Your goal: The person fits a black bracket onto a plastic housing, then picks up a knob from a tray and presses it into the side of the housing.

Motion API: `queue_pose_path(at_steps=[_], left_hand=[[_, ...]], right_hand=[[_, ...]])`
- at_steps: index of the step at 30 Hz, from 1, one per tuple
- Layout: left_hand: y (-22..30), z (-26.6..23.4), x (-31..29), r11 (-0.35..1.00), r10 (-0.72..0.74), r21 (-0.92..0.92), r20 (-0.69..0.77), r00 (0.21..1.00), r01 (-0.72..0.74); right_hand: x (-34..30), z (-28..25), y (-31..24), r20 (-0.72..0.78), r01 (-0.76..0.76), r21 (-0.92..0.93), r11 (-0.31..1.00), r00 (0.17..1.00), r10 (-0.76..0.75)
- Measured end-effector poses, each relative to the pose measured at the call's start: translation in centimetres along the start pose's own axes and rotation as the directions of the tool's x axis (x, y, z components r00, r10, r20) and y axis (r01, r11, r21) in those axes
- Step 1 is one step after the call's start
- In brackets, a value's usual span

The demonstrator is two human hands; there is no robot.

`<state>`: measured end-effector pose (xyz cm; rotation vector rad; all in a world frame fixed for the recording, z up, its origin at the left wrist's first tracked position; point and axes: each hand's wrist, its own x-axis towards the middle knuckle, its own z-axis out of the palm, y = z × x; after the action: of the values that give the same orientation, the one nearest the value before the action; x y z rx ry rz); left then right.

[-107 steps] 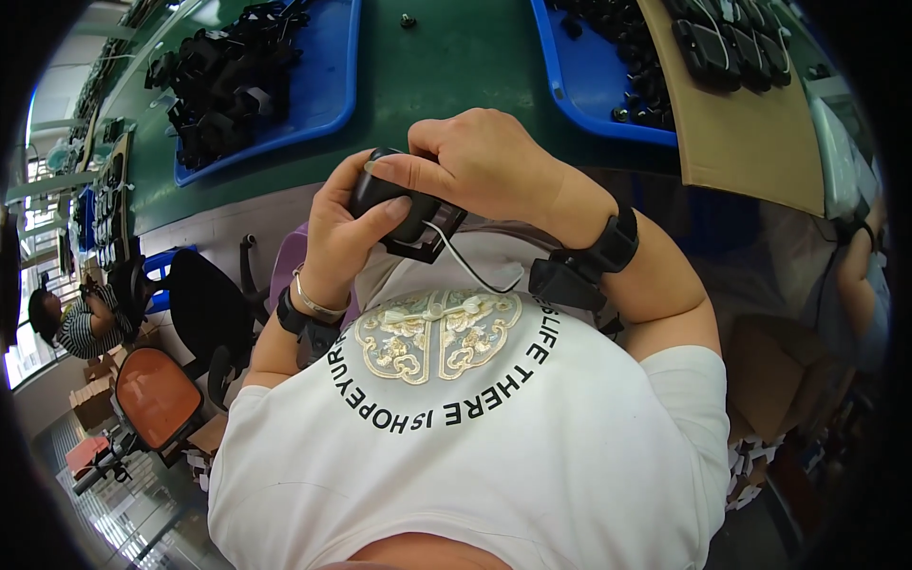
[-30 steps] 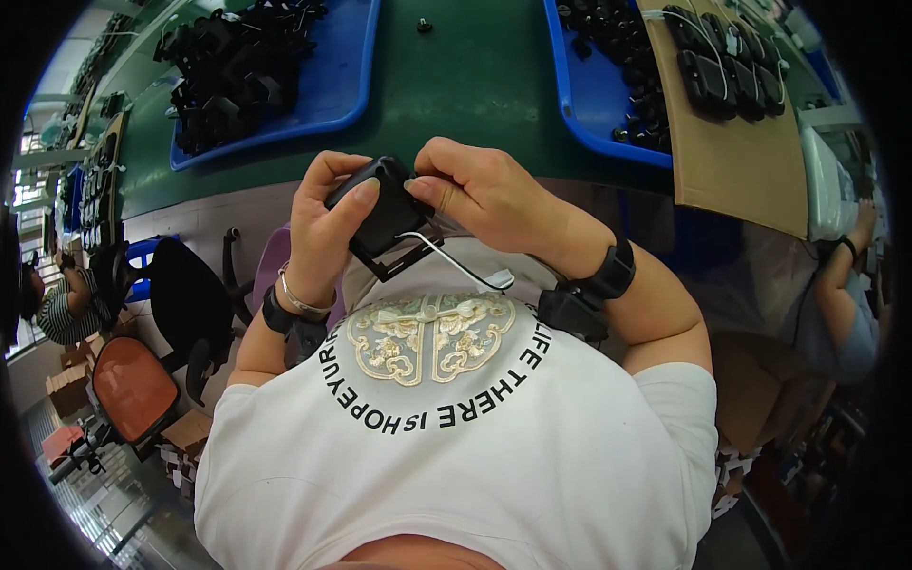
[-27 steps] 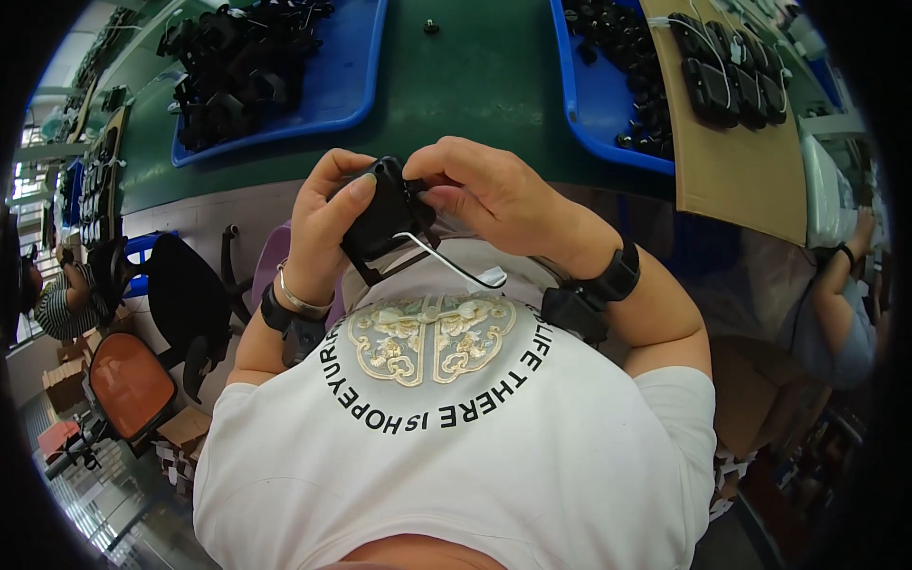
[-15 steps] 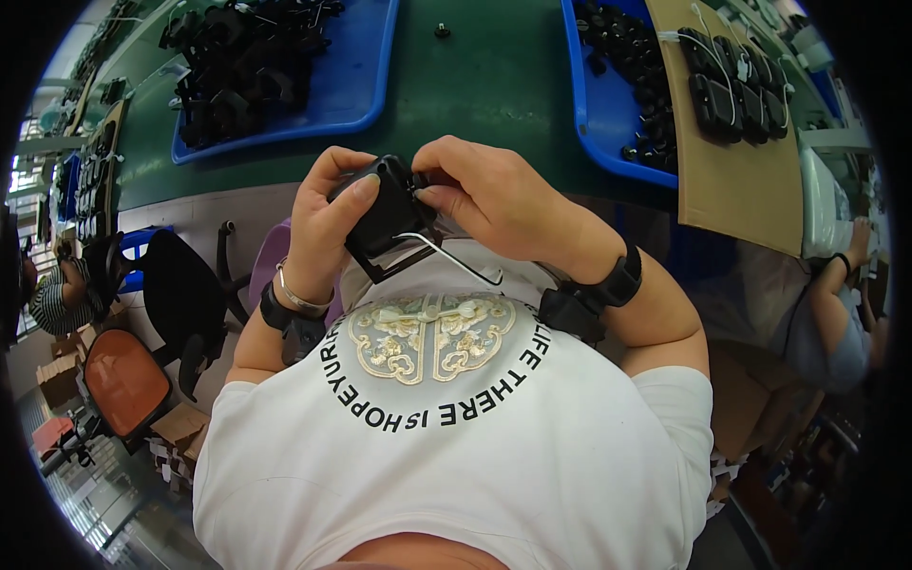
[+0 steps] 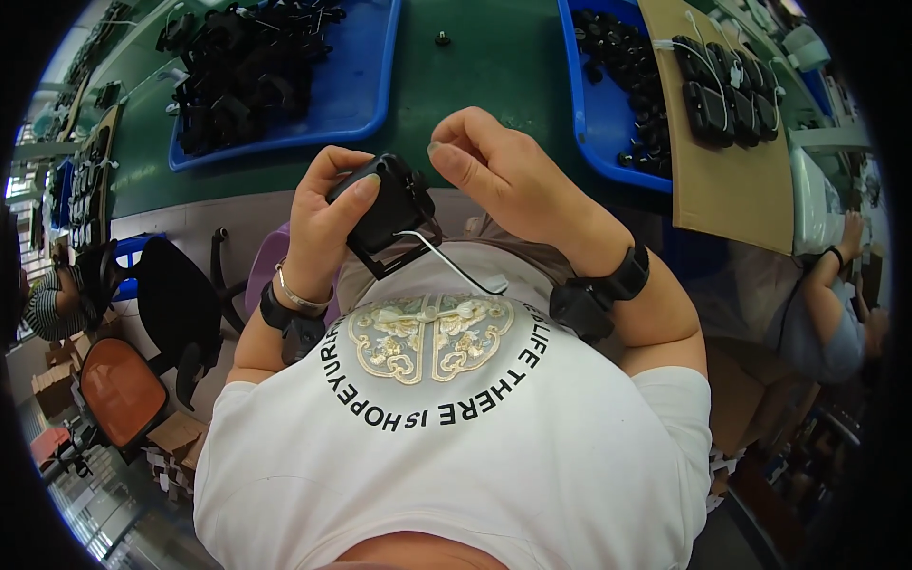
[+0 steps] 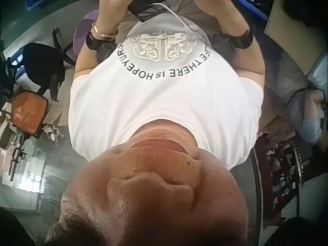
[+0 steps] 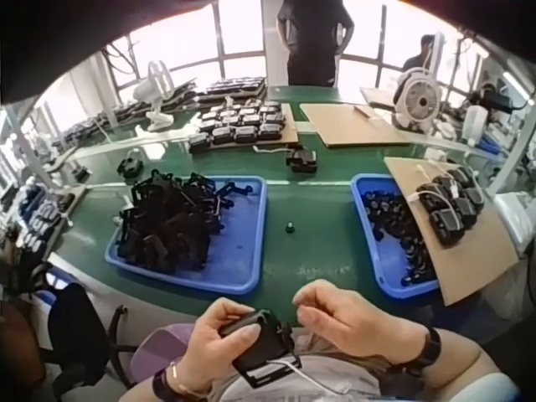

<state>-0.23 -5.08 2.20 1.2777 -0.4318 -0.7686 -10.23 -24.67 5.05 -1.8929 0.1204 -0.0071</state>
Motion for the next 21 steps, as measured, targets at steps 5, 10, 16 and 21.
queue_pose_path(at_steps=[5,10,16,21], left_hand=[[0.4,-0.1,0.2,1.000,-0.009,-0.012,0.000,1.000,0.009],[0.4,-0.2,0.0,0.999,-0.010,-0.040,-0.016,1.000,0.010],[0.3,0.0,0.1,1.000,0.012,0.010,-0.006,1.000,-0.012],[0.3,0.2,0.0,1.000,0.022,0.018,0.007,1.000,-0.022]], right_hand=[[0.5,1.0,-1.2,0.164,-0.007,-0.454,0.891,0.982,0.091],[0.5,0.8,0.0,0.025,0.141,-0.076,0.987,0.990,-0.139],[0.3,0.8,-0.1,0.083,0.181,-0.122,0.976,0.982,-0.172],[0.0,0.3,-0.9,0.050,0.064,0.070,0.995,0.996,-0.068]])
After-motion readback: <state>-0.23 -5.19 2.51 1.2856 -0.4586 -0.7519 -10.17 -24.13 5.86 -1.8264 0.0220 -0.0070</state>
